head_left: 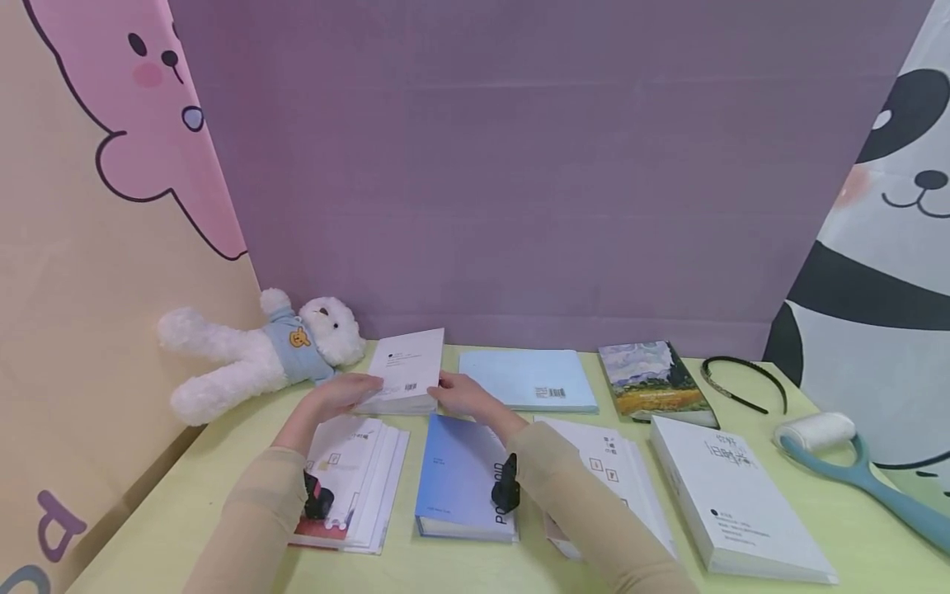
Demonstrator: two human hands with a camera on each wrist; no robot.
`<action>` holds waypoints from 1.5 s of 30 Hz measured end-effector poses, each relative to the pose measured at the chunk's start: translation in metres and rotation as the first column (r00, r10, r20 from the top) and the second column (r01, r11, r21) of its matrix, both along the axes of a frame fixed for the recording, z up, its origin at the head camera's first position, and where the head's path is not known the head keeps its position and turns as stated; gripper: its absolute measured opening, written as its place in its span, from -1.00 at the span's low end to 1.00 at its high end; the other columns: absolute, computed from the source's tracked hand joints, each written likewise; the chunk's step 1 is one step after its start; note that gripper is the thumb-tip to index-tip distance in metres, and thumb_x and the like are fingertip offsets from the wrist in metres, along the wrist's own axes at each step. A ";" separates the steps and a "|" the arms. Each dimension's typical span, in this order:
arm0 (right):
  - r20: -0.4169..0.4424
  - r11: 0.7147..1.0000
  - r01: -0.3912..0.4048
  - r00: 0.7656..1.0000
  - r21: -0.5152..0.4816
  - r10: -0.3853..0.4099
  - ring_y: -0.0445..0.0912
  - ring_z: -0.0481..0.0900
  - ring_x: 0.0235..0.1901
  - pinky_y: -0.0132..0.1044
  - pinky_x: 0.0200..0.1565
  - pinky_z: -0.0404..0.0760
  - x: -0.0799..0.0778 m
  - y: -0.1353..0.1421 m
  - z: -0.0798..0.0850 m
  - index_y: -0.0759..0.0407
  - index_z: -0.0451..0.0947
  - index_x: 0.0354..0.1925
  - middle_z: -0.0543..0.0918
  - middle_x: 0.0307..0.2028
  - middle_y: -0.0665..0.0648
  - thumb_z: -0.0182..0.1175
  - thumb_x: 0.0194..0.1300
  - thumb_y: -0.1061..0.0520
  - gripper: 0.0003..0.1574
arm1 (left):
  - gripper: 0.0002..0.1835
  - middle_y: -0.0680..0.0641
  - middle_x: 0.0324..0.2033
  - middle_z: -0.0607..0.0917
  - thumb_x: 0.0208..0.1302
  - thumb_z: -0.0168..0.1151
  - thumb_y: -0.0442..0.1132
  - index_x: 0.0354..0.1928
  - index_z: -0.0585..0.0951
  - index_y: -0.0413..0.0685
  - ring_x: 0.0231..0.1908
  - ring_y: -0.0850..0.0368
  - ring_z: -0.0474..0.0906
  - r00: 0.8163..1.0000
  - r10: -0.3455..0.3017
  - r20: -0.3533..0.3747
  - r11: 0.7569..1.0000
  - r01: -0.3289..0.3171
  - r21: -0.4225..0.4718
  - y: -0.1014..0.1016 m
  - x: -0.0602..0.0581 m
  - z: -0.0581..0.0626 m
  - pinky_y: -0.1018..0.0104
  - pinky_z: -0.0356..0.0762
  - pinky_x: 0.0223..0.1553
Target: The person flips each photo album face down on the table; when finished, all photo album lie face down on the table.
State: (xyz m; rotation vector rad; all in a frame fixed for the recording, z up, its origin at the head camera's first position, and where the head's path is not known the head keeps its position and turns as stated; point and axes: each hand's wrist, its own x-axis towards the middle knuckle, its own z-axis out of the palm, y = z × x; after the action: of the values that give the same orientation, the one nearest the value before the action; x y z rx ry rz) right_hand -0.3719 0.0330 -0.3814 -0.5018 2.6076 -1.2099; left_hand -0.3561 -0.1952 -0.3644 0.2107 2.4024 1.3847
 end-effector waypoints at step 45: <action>-0.184 0.999 0.038 0.982 0.013 -0.035 0.22 0.31 0.27 0.06 0.18 0.43 0.091 0.181 0.044 0.26 0.28 0.31 0.37 0.27 0.31 0.05 0.38 -0.08 -0.32 | -0.57 -0.05 0.17 0.54 0.39 0.04 -0.06 0.25 0.44 0.00 0.16 0.07 0.48 0.839 0.007 -0.544 0.996 0.044 0.081 0.123 0.063 0.020 0.14 0.45 0.16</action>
State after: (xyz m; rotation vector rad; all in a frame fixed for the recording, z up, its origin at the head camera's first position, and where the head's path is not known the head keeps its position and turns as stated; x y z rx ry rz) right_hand -0.2813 0.2142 -0.3375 -0.5911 2.7902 -1.2044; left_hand -0.2927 -0.0719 -0.3440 0.7445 2.7660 1.5922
